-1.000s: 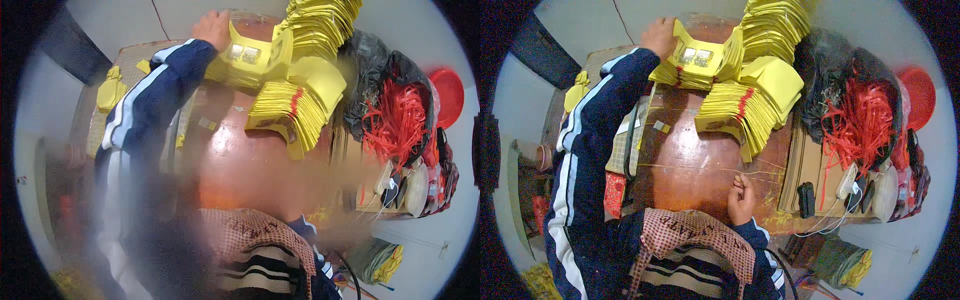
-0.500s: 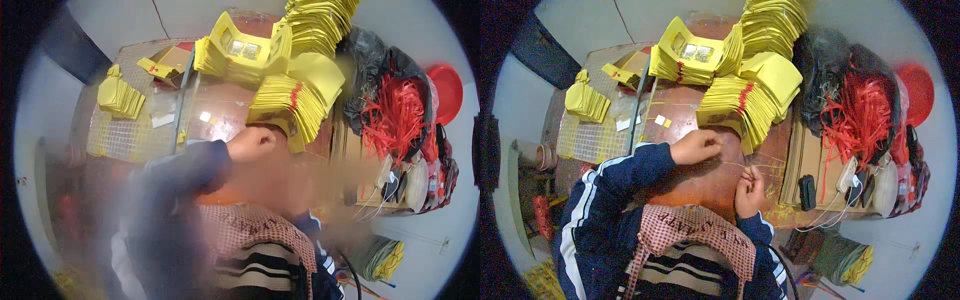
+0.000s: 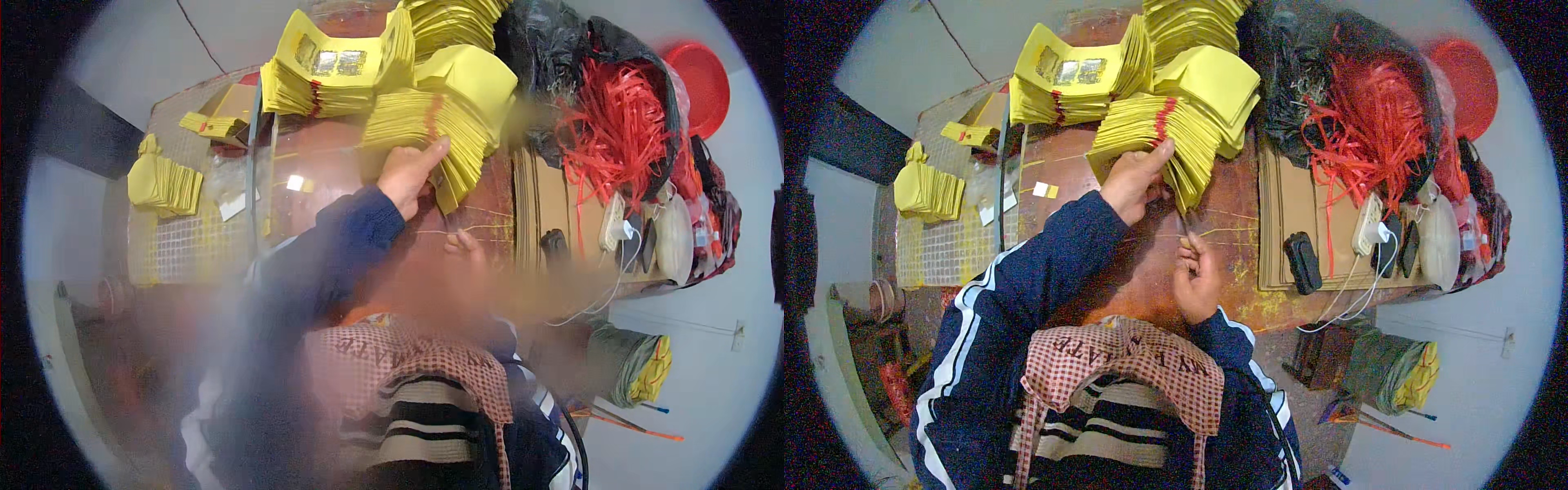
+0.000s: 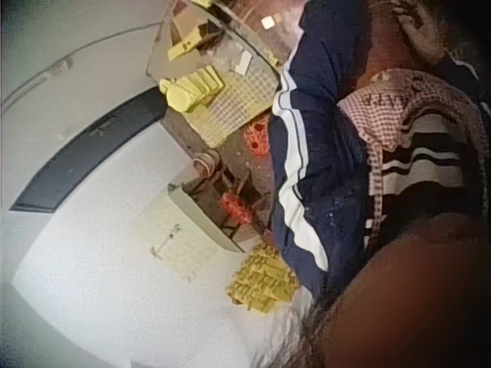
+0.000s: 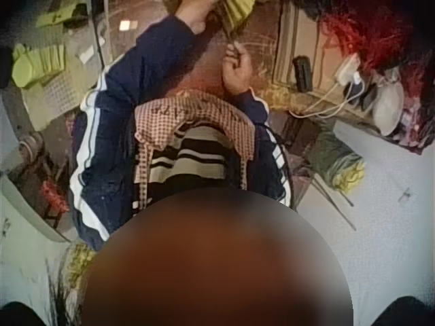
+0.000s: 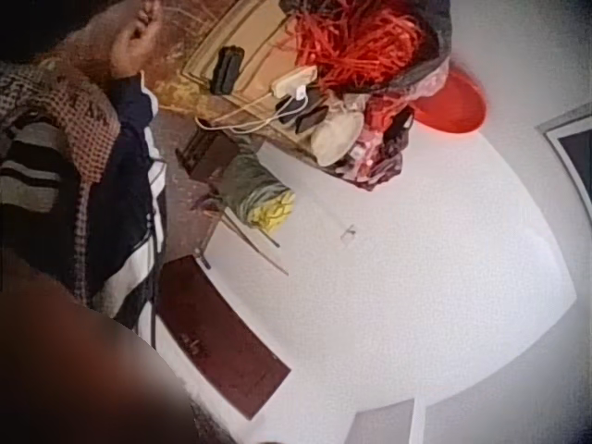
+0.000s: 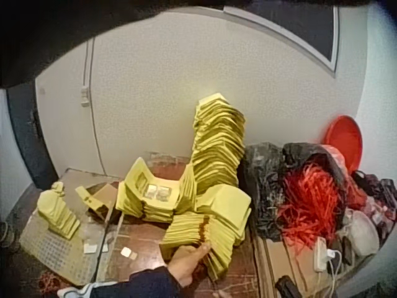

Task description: Folding and stacking yellow fabric items on a workbench

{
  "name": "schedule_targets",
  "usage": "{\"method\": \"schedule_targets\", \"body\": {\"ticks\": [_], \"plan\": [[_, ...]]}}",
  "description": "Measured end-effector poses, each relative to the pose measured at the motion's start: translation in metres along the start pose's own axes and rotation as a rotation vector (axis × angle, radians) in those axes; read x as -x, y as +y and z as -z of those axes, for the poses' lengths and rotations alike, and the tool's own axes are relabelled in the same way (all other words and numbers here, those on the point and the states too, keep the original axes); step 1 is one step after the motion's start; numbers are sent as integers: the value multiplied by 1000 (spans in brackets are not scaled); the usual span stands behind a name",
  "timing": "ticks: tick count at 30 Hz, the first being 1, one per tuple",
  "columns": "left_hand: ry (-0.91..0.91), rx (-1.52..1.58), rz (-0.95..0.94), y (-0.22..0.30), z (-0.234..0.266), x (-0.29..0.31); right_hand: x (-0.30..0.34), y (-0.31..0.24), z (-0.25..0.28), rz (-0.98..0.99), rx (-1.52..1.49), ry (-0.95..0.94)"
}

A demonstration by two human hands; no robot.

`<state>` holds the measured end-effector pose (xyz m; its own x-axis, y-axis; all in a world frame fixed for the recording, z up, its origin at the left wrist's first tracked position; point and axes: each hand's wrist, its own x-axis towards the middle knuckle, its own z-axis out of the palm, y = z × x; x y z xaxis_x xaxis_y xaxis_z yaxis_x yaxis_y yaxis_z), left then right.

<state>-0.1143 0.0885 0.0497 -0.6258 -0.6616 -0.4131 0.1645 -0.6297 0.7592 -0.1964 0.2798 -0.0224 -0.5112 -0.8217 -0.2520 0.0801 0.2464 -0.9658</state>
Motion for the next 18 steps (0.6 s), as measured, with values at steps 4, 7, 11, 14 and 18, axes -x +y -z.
{"method": "schedule_targets", "body": {"ticks": [4,7,11,14,18], "plan": [[79,177,-223,2,-20,-5,3,-5,0,-51,29,-36],[96,158,-256,3,-15,-4,3,-6,-1,-26,36,-22],[318,19,-247,-2,-11,-11,-24,46,15,-111,-149,-72],[323,46,-251,-7,-4,-15,-3,-31,-5,384,135,20],[278,44,-302,-12,-2,-16,-18,-61,-15,471,95,118]]}}
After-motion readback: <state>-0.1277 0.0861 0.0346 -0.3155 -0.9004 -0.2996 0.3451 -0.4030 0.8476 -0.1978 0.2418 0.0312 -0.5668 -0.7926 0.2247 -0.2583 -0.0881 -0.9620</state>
